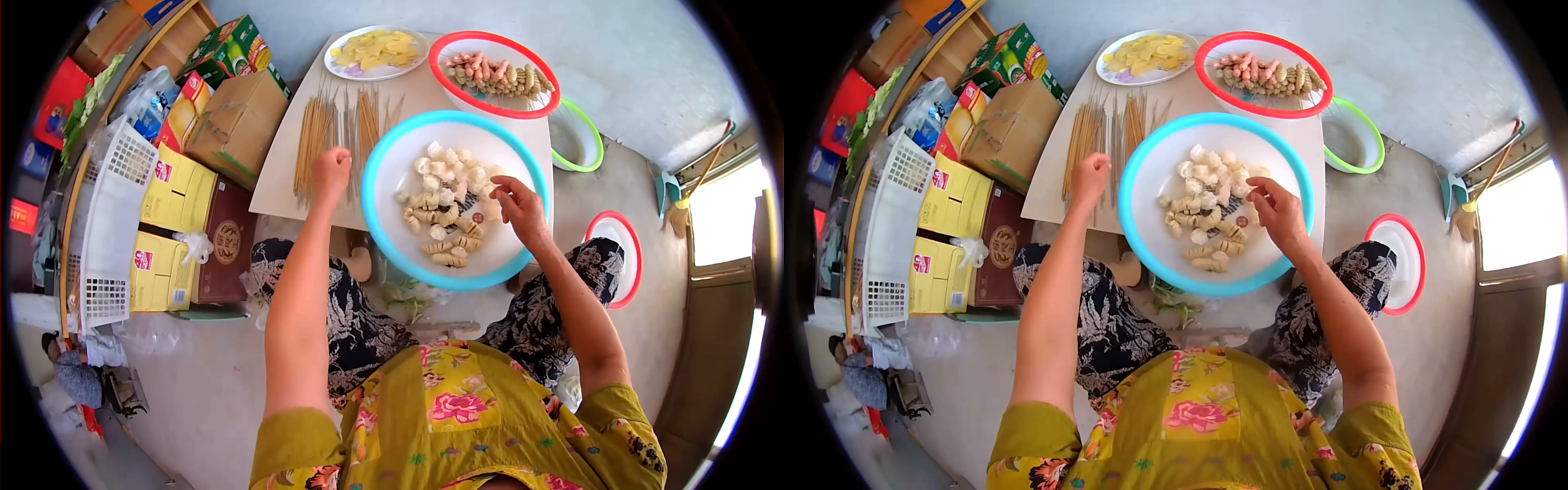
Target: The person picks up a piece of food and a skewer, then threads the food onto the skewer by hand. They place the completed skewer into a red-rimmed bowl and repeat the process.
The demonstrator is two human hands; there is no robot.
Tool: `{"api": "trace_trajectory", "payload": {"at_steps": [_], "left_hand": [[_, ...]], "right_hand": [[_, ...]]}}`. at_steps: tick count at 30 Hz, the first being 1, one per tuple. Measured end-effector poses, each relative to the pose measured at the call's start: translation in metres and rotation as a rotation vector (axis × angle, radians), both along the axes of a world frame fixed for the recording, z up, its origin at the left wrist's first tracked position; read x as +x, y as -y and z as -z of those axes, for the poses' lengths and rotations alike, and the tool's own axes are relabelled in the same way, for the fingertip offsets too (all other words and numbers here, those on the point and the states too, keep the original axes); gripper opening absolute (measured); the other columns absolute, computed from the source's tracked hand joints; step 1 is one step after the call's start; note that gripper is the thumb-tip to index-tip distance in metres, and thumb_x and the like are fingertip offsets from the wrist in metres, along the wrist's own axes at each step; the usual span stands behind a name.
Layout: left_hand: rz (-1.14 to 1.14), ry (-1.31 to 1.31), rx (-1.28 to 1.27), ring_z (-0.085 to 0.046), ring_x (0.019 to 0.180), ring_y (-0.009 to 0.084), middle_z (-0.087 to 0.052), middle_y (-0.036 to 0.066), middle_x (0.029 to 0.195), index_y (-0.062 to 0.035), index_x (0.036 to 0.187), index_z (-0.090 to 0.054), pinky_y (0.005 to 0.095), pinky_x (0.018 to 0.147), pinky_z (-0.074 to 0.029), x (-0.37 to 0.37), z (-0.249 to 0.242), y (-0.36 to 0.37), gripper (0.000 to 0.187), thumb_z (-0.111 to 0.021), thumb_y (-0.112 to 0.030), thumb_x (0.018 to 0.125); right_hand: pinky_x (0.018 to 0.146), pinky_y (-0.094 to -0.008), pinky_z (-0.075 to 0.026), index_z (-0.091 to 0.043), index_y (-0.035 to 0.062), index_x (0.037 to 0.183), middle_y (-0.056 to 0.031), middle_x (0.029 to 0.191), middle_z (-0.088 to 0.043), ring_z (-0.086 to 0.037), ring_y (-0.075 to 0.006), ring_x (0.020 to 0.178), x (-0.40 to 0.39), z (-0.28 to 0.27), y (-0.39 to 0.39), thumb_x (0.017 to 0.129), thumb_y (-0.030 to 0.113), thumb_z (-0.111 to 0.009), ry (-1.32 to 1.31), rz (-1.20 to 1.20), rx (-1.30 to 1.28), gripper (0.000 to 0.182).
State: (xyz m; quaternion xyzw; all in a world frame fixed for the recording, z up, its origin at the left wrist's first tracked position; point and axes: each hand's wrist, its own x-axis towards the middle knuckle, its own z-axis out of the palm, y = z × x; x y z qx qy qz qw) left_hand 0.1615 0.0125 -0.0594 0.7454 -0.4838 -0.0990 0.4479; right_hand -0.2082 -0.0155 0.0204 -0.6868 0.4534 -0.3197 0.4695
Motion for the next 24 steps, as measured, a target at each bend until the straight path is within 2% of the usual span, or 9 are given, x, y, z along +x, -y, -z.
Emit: {"api": "trace_trajectory", "payload": {"at_steps": [1,3,4,7,14,19,21,22,24], "left_hand": [[-0.018,0.111,0.144,-0.064,0.071,0.0300,-0.066,0.016,0.078,-0.0024,0.083,-0.067,0.0382,0.064,-0.051,0.009,0.013,0.000,0.012,-0.062,-0.010,0.076],[-0.037,0.141,0.260,-0.064,0.073,0.0316,-0.065,0.017,0.077,-0.0022,0.079,-0.067,0.0394,0.065,-0.051,0.025,0.046,-0.006,0.011,-0.063,-0.012,0.075],[-0.054,0.165,0.377,-0.064,0.075,0.0332,-0.065,0.018,0.076,-0.0020,0.076,-0.067,0.0406,0.066,-0.050,0.025,0.050,-0.010,0.012,-0.063,-0.013,0.074],[-0.115,0.128,0.474,-0.064,0.075,0.0328,-0.066,0.017,0.076,-0.0025,0.072,-0.067,0.0414,0.066,-0.050,0.015,0.053,-0.021,0.013,-0.064,-0.015,0.074],[-0.205,0.168,0.482,-0.064,0.079,0.0330,-0.067,0.015,0.083,-0.0050,0.080,-0.068,0.0428,0.067,-0.051,0.002,0.050,-0.013,0.013,-0.065,-0.015,0.073],[-0.221,0.178,0.677,-0.064,0.088,0.0349,-0.066,0.019,0.090,-0.0016,0.086,-0.067,0.0441,0.073,-0.052,-0.005,0.039,-0.005,0.017,-0.063,-0.015,0.076],[-0.202,0.204,0.710,-0.064,0.089,0.0356,-0.066,0.020,0.091,-0.0005,0.086,-0.067,0.0443,0.074,-0.052,-0.004,0.036,-0.004,0.018,-0.063,-0.015,0.077],[-0.183,0.228,0.743,-0.064,0.090,0.0362,-0.066,0.021,0.092,0.0006,0.086,-0.067,0.0445,0.075,-0.052,-0.004,0.035,-0.004,0.019,-0.063,-0.015,0.077],[-0.170,0.223,0.754,-0.064,0.090,0.0364,-0.066,0.021,0.093,0.0009,0.086,-0.066,0.0446,0.075,-0.052,-0.002,0.032,-0.005,0.019,-0.063,-0.015,0.077]], "right_hand": [[0.052,-0.0214,-0.043,-0.059,0.0007,0.112,-0.0041,0.082,-0.064,-0.048,-0.0057,0.055,0.000,0.004,0.000,0.089,0.006,-0.052,-0.025,-0.034,-0.023,0.025],[0.050,-0.0210,-0.042,-0.059,0.0000,0.112,-0.0039,0.079,-0.063,-0.046,-0.0055,0.054,0.001,0.008,0.001,0.090,0.006,-0.050,-0.055,-0.072,-0.069,0.024],[0.050,-0.0210,-0.042,-0.059,0.0000,0.112,-0.0039,0.079,-0.063,-0.046,-0.0055,0.054,0.001,0.009,0.002,0.090,0.006,-0.050,-0.055,-0.071,-0.067,0.024],[0.050,-0.0208,-0.041,-0.060,0.0004,0.110,-0.0034,0.078,-0.063,-0.046,-0.0053,0.054,-0.001,0.012,0.003,0.090,0.006,-0.050,-0.068,-0.088,-0.055,0.023],[0.049,-0.0208,-0.040,-0.063,0.0009,0.105,-0.0025,0.074,-0.062,-0.046,-0.0051,0.053,0.005,0.011,0.003,0.090,0.006,-0.050,-0.057,-0.118,-0.036,0.021],[0.048,-0.0211,-0.040,-0.063,0.0005,0.104,-0.0013,0.072,-0.061,-0.045,-0.0053,0.052,0.008,0.007,0.000,0.090,0.007,-0.050,-0.038,-0.138,-0.013,0.020],[0.059,-0.0256,-0.047,-0.061,-0.0054,0.099,-0.0062,0.066,-0.058,-0.056,-0.0112,0.061,0.009,0.001,-0.003,0.090,0.002,-0.048,-0.102,-0.143,-0.009,0.017],[0.059,-0.0256,-0.047,-0.061,-0.0054,0.099,-0.0062,0.066,-0.058,-0.056,-0.0112,0.061,0.009,0.005,-0.002,0.090,0.002,-0.048,-0.101,-0.142,-0.011,0.017],[0.048,-0.0211,-0.039,-0.063,0.0001,0.103,-0.0002,0.069,-0.061,-0.044,-0.0051,0.052,0.007,0.013,0.001,0.090,0.007,-0.051,-0.071,-0.158,-0.035,0.019]]}}
